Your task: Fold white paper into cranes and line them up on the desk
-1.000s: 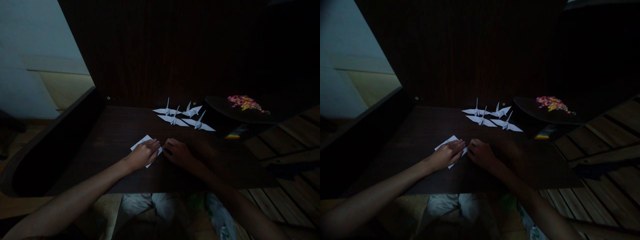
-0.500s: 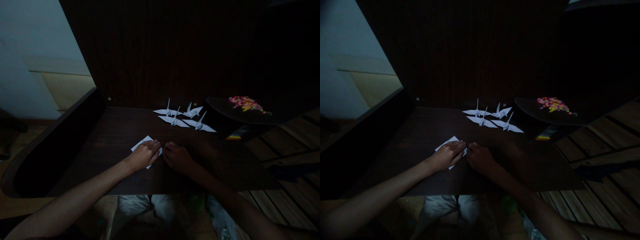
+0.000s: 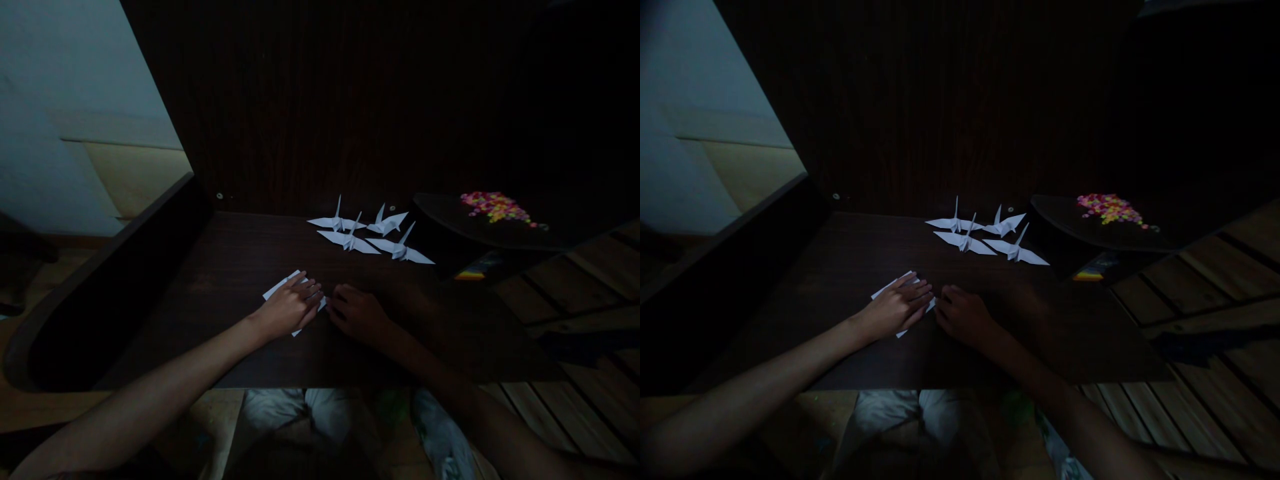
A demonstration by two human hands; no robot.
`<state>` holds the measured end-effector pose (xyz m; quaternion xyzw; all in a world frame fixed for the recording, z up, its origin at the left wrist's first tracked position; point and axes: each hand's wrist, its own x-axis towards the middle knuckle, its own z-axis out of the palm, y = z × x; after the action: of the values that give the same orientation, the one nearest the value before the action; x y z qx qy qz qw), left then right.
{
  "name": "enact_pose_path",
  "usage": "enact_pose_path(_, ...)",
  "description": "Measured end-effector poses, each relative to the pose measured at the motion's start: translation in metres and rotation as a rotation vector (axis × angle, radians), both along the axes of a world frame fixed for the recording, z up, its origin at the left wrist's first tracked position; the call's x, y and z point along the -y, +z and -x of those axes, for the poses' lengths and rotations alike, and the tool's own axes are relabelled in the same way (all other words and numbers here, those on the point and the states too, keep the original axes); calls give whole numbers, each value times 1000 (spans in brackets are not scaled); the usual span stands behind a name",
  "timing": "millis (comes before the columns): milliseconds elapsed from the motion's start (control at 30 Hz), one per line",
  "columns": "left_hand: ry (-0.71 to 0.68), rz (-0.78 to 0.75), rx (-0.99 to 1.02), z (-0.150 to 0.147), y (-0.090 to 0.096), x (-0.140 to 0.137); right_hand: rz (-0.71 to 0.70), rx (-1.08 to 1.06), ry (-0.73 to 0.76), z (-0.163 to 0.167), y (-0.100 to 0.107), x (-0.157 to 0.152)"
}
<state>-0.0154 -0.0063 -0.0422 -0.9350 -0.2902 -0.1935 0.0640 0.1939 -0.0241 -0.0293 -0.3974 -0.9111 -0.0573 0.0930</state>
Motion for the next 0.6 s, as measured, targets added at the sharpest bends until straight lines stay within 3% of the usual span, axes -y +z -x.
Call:
enact_pose_path(200,-50,82,35,1,-3,-1,-15,-86,-6,-4,-3,-3)
enact_pose_path(600,-50,239,105,3,-4,-4,-84,-118,142,-7,-9,-11)
